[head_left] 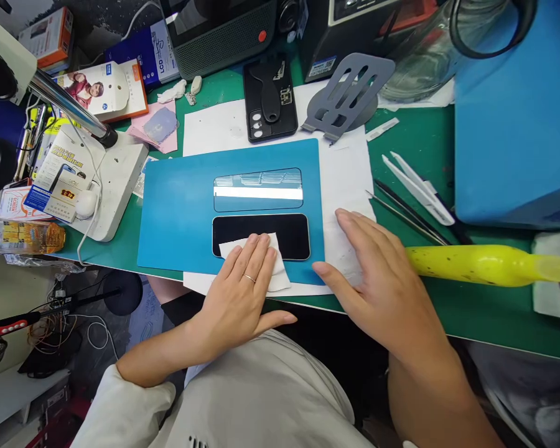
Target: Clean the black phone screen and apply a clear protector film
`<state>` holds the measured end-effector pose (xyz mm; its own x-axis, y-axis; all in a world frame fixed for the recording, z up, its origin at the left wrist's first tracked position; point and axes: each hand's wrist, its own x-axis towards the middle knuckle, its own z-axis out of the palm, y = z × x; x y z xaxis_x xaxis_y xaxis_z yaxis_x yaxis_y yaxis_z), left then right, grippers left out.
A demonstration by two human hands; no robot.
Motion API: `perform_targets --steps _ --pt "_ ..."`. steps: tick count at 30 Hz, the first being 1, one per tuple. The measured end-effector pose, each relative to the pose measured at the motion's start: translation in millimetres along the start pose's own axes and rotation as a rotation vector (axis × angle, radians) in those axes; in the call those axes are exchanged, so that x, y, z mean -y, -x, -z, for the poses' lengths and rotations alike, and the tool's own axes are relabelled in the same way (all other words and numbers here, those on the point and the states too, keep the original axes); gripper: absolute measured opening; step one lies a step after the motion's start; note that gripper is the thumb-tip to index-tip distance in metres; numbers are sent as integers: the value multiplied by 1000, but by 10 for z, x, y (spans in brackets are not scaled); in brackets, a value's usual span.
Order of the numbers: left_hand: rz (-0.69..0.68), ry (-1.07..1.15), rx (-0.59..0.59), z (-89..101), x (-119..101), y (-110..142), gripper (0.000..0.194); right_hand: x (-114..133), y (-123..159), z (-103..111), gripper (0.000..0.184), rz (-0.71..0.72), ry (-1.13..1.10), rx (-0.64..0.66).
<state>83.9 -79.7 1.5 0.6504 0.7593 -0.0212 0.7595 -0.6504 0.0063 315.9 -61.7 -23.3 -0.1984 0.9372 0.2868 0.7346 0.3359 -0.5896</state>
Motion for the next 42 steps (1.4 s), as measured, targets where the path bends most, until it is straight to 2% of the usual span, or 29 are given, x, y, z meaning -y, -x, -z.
perform_targets --steps 12,21,27,34,42 --pt "58 -43 -11 -65 -95 50 93 -6 7 -51 64 22 45 30" --pt "29 73 6 126 92 -23 85 2 -11 -44 80 -41 34 -7" --pt "50 -36 -19 76 17 -36 89 16 -5 -37 78 -69 5 15" --pt "112 -179 -13 14 -166 -45 97 4 -11 -32 65 6 27 7" --pt "79 -279 -65 -47 -157 -47 98 120 -39 -62 51 151 -27 51"
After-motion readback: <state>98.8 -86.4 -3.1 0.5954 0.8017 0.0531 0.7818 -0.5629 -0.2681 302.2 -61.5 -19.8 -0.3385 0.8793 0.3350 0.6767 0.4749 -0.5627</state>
